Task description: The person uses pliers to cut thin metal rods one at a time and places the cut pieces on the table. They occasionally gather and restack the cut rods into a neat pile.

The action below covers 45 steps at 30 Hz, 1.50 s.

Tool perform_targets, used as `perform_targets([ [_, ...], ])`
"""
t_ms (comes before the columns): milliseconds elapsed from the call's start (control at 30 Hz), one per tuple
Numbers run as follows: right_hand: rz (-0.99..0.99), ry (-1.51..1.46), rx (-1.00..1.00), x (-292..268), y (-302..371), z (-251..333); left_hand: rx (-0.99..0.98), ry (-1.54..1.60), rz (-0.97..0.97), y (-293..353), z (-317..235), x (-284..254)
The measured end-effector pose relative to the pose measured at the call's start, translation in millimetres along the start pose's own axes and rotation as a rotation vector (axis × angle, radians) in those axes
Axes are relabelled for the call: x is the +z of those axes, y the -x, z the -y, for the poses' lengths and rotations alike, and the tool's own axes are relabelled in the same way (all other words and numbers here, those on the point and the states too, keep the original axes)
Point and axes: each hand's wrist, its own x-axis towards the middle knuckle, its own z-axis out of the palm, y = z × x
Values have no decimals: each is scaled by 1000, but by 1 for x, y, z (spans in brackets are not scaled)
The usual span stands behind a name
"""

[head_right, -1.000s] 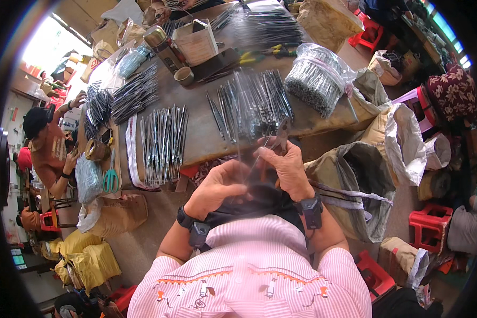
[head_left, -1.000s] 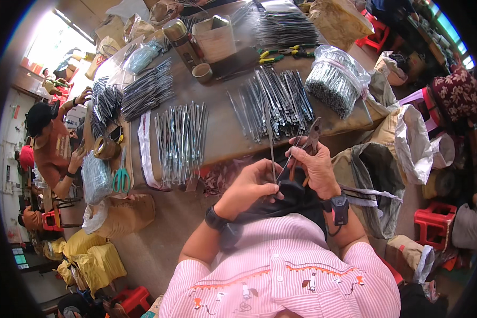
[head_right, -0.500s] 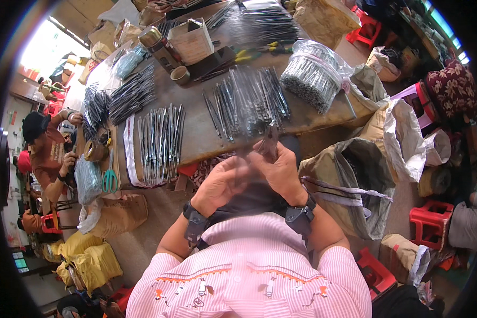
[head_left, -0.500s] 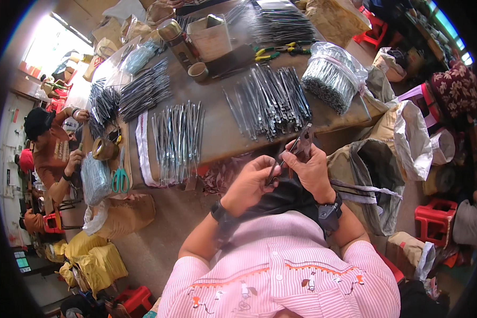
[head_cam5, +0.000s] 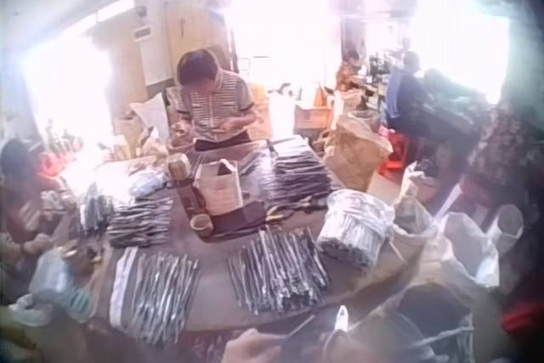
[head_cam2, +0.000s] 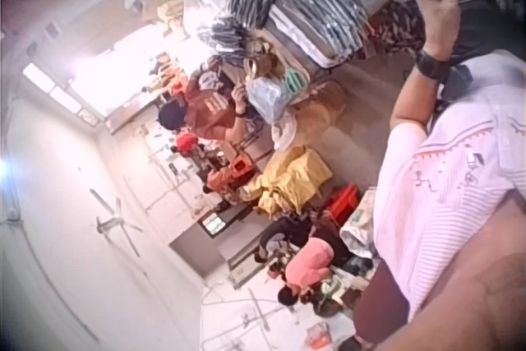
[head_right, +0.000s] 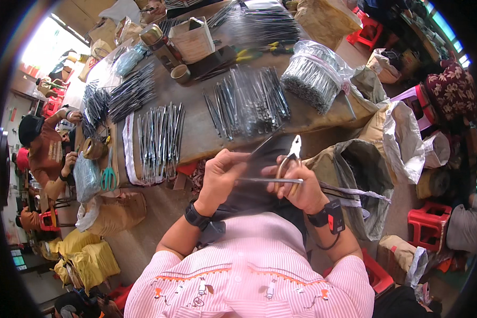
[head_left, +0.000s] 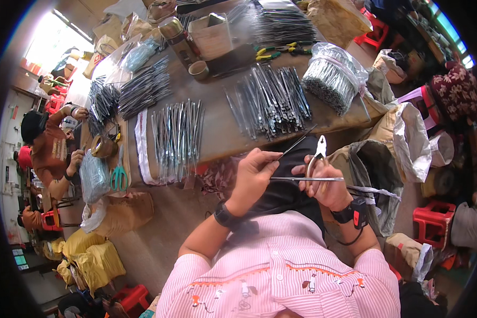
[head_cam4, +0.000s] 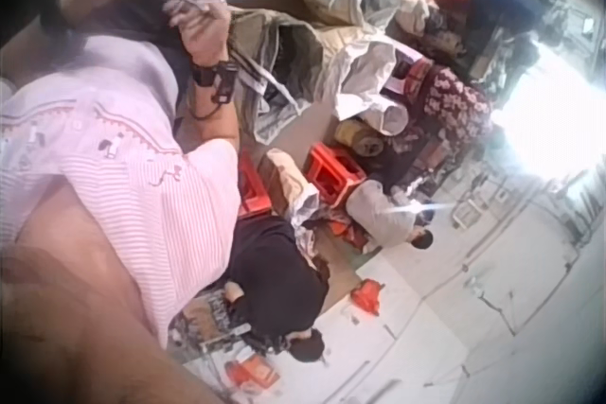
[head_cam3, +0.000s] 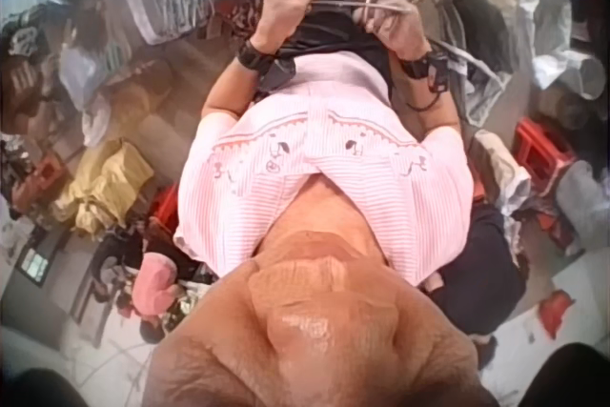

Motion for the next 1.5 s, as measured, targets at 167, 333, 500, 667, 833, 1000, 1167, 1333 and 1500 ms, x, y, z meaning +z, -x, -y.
perform_targets([
  [167, -182, 894, -40, 5, 10, -11, 187, -201, -9, 1, -9, 5],
  [333, -208, 1500, -194, 1, 5, -9, 211, -244, -33, 2, -18, 8],
  [500, -179, 1799, -240, 2, 3, -1, 216, -271, -38, 2, -18, 9],
  [667, -206, 1781, -272, 10, 6, 2, 211, -265, -35, 2, -15, 11],
  [833, -199, 1759, -452, 13, 4, 1, 168, -236, -21, 2, -10, 12],
  [1000, -263, 1743, -376, 9, 3, 0, 137, -199, -4, 0, -3, 12],
  [1167, -289, 1824, -371, 5, 0, 1, 10, -217, 35, -3, -9, 7],
  [1333, -307, 1809, -376, 10, -9, 1, 141, -528, -70, 9, -22, -5],
  [1500, -255, 1767, -392, 22, -26, -7, 169, -646, -153, 21, -25, -19],
])
